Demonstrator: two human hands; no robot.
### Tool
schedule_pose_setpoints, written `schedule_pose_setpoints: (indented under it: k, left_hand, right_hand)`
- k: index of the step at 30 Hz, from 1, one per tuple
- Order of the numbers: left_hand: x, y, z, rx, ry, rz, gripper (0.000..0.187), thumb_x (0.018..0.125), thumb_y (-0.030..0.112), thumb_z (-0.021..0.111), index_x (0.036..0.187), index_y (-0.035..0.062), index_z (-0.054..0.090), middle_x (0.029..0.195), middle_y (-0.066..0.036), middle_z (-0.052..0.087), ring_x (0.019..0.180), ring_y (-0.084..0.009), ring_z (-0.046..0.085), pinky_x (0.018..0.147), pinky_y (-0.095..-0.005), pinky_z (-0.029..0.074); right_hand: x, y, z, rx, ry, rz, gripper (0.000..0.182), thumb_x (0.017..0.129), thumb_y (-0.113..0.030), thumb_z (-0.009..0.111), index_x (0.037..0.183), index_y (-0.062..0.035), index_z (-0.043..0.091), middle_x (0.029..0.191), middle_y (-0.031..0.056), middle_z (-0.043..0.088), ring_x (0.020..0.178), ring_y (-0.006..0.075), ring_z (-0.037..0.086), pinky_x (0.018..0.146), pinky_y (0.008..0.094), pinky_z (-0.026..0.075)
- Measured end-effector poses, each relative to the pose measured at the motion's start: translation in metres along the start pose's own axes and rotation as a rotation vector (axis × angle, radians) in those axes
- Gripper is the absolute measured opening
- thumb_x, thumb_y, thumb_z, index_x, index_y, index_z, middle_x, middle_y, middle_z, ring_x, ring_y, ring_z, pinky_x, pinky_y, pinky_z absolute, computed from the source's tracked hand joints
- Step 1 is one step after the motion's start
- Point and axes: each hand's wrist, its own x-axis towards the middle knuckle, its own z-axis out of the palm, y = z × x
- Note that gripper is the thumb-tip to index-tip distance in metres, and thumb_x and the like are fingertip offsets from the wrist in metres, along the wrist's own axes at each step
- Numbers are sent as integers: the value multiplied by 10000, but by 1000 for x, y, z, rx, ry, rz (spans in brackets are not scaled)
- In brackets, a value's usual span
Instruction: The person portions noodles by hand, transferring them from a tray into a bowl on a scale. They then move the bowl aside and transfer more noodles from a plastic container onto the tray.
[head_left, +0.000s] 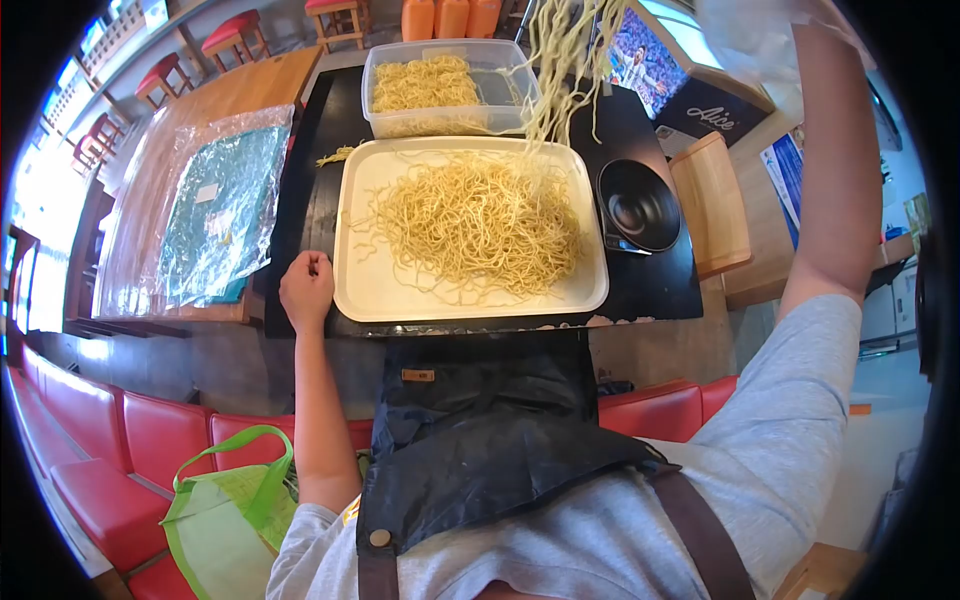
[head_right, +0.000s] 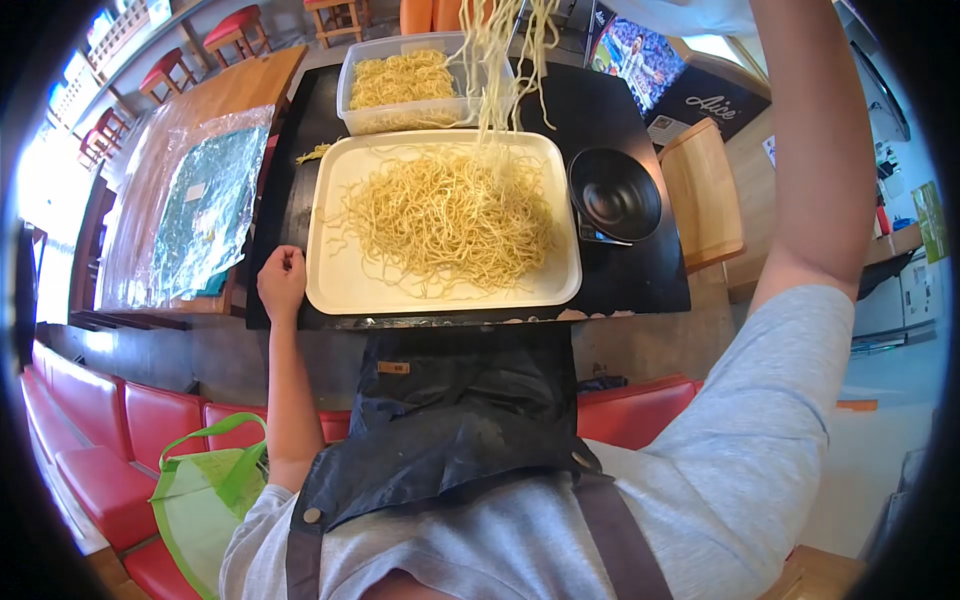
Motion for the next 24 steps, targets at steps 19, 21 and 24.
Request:
schedule_pose_setpoints:
  k: [19,21,24]
  left_hand:
    - [1,0,0,-10,13,27,143,814,212,599,820,81,657,711,-72,646,639,-236,629,603,-337,477]
    - [1,0,0,-5,5,22,139,814,210,600,821,83,658,712,-72,647,642,-235,630,604,-336,477]
    - [0,0,0,1,0,19,130,813,206,603,823,89,659,711,-70,648,643,-234,631,603,-336,477]
  right_hand:
    - [-16,12,-12,-8,44,43,241,858,-160,602,1047,-11,623,974,82,652,911,191,615,862,330,477]
    - [-16,13,-17,-7,53,46,249,858,-166,605,1053,-12,623,981,82,651,917,190,615,867,329,474]
    - [-19,12,-24,-14,74,48,261,858,-175,609,1062,-13,622,992,81,650,926,189,614,874,328,471]
